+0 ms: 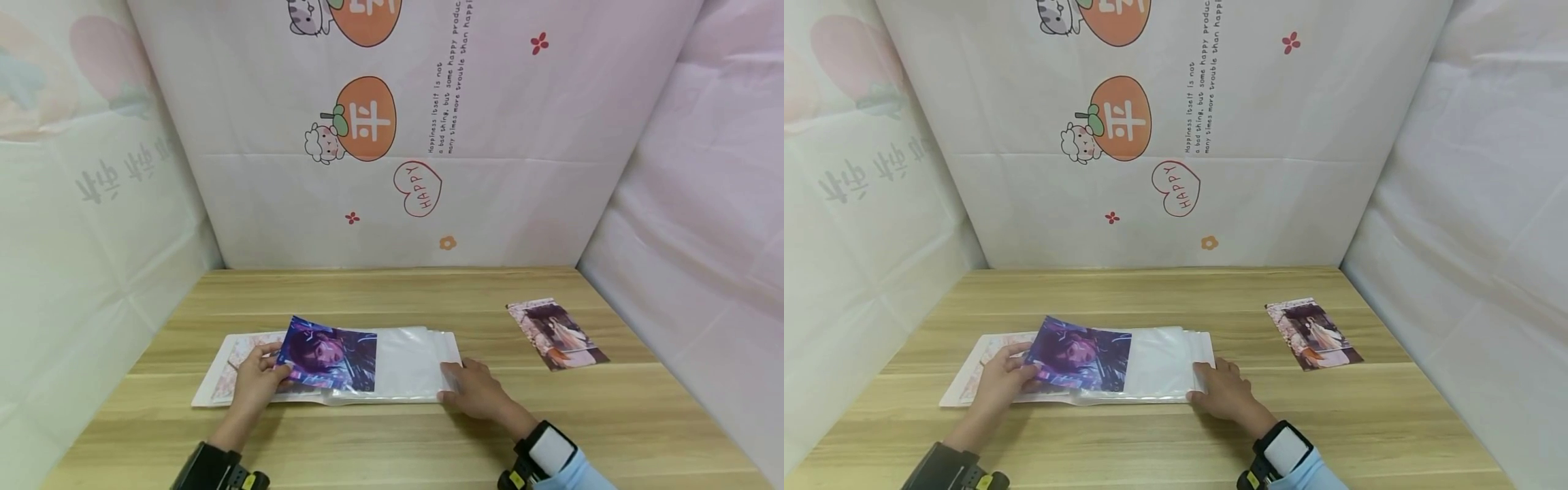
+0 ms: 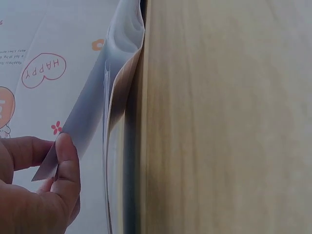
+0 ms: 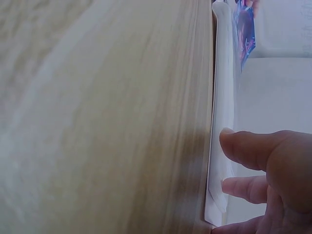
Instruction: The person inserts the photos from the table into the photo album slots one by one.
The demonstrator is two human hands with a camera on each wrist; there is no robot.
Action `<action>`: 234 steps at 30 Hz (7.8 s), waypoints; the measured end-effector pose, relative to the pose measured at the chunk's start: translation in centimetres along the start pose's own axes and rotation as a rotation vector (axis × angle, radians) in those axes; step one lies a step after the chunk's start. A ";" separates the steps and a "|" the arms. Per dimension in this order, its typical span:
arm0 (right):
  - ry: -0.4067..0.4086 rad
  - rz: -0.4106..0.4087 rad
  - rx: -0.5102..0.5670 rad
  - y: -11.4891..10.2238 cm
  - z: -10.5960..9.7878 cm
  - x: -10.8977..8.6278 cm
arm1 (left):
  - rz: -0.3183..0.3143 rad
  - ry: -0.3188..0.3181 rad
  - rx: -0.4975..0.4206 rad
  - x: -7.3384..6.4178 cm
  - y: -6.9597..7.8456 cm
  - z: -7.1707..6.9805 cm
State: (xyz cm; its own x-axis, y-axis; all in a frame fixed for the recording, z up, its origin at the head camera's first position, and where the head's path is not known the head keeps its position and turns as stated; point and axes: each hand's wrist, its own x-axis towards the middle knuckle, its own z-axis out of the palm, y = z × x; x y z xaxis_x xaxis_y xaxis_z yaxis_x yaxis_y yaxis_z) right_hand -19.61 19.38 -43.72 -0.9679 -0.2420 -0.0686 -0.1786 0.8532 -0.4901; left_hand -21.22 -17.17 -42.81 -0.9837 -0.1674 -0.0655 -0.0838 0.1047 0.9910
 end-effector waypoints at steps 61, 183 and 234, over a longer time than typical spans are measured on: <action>-0.009 0.016 -0.037 0.4 0.3 0.4 | -0.004 -0.280 0.102 0.7 0.4 3.8; -0.003 0.009 -0.015 0.3 0.4 0.2 | 0.446 0.112 0.436 -2.2 5.7 -1.5; 0.013 -0.001 -0.013 0.2 0.5 0.0 | 0.124 -0.124 1.140 0.6 0.5 -6.5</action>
State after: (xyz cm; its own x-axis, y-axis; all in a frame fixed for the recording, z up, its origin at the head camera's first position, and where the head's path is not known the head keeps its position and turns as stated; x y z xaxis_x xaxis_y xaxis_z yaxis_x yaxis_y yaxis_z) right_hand -19.53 19.33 -44.30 -0.9700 -0.2366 -0.0567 -0.1816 0.8590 -0.4786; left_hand -20.84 -23.60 -41.56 -0.9988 -0.0032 -0.0482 -0.0182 0.9491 0.3145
